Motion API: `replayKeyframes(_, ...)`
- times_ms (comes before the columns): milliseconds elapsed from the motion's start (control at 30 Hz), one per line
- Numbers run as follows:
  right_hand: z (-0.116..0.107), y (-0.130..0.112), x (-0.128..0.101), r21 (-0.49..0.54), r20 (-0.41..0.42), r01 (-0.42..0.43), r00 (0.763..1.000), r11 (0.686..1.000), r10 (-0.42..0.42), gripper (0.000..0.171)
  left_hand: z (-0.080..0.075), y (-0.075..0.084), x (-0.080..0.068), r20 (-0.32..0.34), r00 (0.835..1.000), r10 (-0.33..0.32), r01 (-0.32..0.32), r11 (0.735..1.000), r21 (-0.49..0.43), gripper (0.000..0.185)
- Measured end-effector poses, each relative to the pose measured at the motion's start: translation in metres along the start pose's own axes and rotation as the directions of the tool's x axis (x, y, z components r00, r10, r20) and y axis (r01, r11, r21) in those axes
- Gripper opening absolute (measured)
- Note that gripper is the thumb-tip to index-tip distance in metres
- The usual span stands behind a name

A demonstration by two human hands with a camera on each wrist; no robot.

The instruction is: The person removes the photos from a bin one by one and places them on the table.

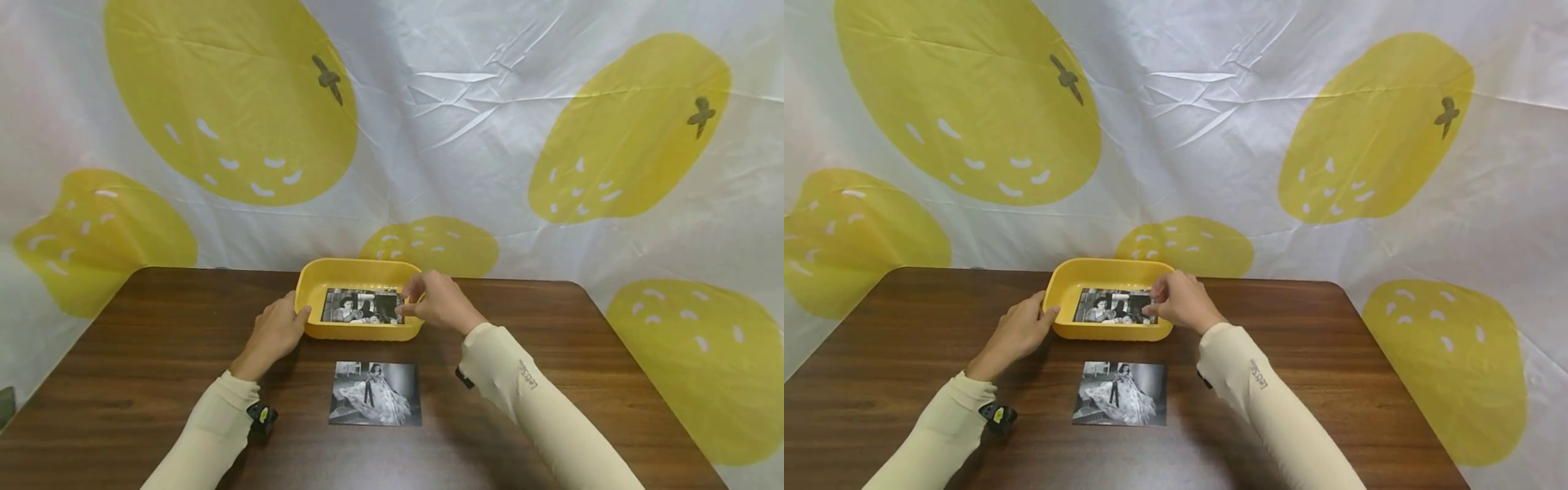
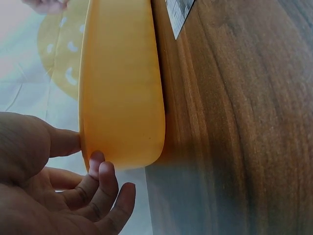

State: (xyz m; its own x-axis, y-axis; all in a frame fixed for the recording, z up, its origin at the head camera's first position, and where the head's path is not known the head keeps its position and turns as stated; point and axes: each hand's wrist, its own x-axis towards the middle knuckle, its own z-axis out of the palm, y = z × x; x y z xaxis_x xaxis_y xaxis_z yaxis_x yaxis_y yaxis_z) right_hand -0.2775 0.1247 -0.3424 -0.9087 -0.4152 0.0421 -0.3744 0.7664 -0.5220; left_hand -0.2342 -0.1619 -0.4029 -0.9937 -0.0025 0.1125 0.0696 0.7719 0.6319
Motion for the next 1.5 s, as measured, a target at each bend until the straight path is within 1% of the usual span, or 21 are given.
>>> replayKeyframes(167,0.015,-0.002,0.026,-0.004,0.035,-0.039,0.999,0.999,0.039,0.037,0.0,0.001,0.0,0.007,1.0,-0.007,0.007,1.0,-0.012,0.043)
replayKeyframes(267,0.028,-0.002,0.037,-0.024,0.063,-0.036,0.997,0.999,0.038,0.044,0.0,0.002,0.0,0.016,1.0,-0.012,0.013,1.0,-0.021,0.043)
replayKeyframes(367,0.041,-0.003,0.046,-0.09,0.077,-0.027,0.996,0.996,0.034,0.051,0.0,0.002,0.0,0.021,1.0,-0.012,0.012,1.0,-0.019,0.043)
replayKeyframes(433,0.05,-0.002,0.052,-0.167,0.07,-0.025,0.997,0.986,0.037,0.056,0.0,0.002,0.0,0.019,1.0,-0.006,0.007,1.0,-0.014,0.043)
replayKeyframes(500,0.056,-0.002,0.056,-0.231,0.062,-0.063,0.995,0.971,0.079,0.061,0.0,0.002,0.0,0.014,1.0,-0.004,0.004,1.0,-0.011,0.043)
replayKeyframes(567,0.06,-0.002,0.059,-0.284,0.054,-0.101,0.991,0.954,0.121,0.061,-0.001,0.002,0.0,0.012,1.0,-0.005,0.006,1.0,-0.013,0.043)
replayKeyframes(633,0.064,-0.002,0.061,-0.31,0.054,-0.137,0.985,0.941,0.161,0.059,-0.001,0.002,0.0,0.01,1.0,-0.004,0.004,1.0,-0.013,0.042)
replayKeyframes(733,0.068,0.002,0.066,-0.32,0.064,-0.172,0.977,0.932,0.202,0.054,-0.001,0.002,0.001,0.008,1.0,-0.007,0.007,1.0,-0.016,0.043)
replayKeyframes(867,0.072,0.006,0.071,-0.31,0.067,-0.2,0.971,0.929,0.231,0.056,0.0,0.002,0.0,0.01,1.0,-0.004,0.004,1.0,-0.015,0.045)
replayKeyframes(1000,0.071,0.005,0.072,-0.308,0.034,-0.207,0.973,0.929,0.228,0.058,-0.001,0.002,0.0,0.003,1.0,-0.001,0.001,1.0,-0.01,0.044)
replayKeyframes(1100,0.069,0.003,0.069,-0.293,0.003,-0.207,0.976,0.933,0.217,0.063,-0.002,0.002,0.0,-0.002,1.0,0.005,-0.005,1.0,-0.005,0.042)
replayKeyframes(1233,0.067,0.001,0.067,-0.238,-0.032,-0.208,0.978,0.949,0.206,0.078,-0.003,0.002,0.0,-0.003,1.0,0.01,-0.01,1.0,-0.003,0.042)
replayKeyframes(1267,0.067,0.0,0.067,-0.229,-0.043,-0.206,0.978,0.951,0.202,0.079,-0.003,0.003,0.0,-0.002,1.0,0.009,-0.009,1.0,-0.005,0.042)
replayKeyframes(1333,0.066,0.0,0.067,-0.22,-0.061,-0.206,0.978,0.953,0.198,0.08,-0.003,0.002,0.0,-0.003,1.0,0.008,-0.008,1.0,-0.006,0.042)
replayKeyframes(1500,0.064,0.0,0.069,-0.217,-0.102,-0.217,0.975,0.952,0.199,0.073,-0.002,0.001,0.0,-0.004,1.0,0.008,-0.008,1.0,-0.004,0.04)
